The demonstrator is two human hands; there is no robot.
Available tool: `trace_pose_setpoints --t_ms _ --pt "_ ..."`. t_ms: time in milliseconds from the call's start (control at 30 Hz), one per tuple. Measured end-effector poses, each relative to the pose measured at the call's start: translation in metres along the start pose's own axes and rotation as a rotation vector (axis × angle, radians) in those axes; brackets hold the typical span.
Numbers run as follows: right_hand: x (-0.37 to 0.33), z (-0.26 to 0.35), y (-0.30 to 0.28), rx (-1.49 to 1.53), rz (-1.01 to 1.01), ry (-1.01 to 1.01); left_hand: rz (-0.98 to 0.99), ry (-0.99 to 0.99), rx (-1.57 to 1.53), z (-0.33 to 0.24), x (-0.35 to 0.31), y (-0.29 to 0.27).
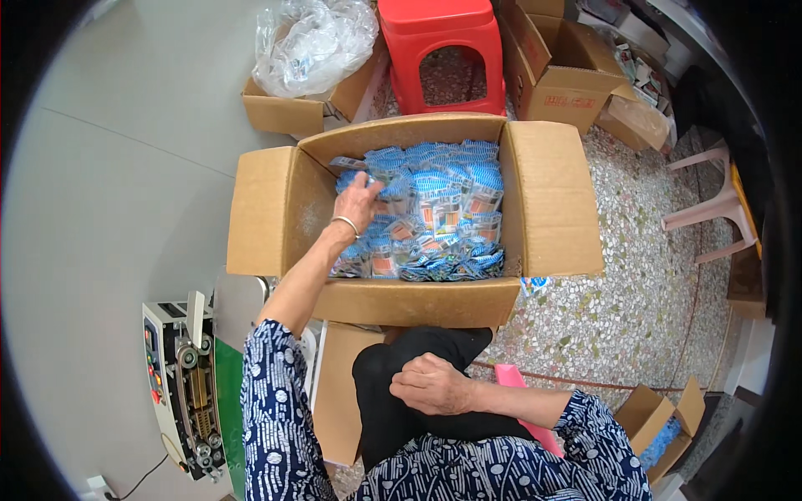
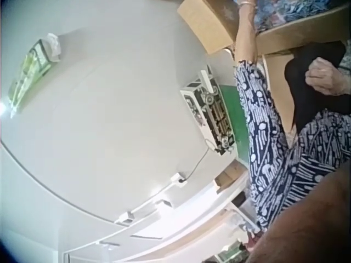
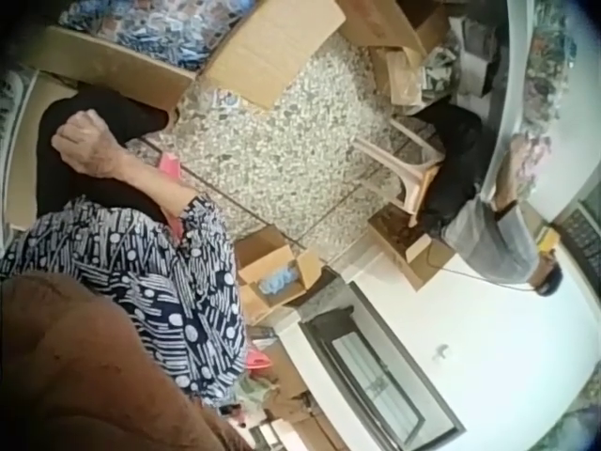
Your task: Sealing individual plastic bags using a heat sealer and organizing them into cardboard boxes.
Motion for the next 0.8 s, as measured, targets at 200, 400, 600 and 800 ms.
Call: trace_pose_setpoints --t_ms 200,400,600,800 --pt "0.001 0.010 0.002 -0.067 -0.021 -0.036 -0.127 0.063 -0.150 -0.027 -0.018 -0.093" --pt "0.013 0.001 -0.043 0.132 -0.391 0.470 0.022 -0.072 -0.363 -0.098 -0.097 -0.188" --pt "0.063 -0.009 -0.034 0.687 -0.190 0.458 0.181 -0.059 -0.512 -0.166 -0.213 -0.205" --pt "0.024 0.058 0.039 1.651 0.281 0.705 0.178 -0.213 -0.432 -0.179 -0.290 -0.159"
Point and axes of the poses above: each hand's wrist, its own x-axis towards the middle knuckle, its own y-axis out of the palm, z = x × y, the point moved 3 cm from there along x, towards the middle knuckle, and after that the axes turned 11 degrees about -x, right-handed, at the moved point
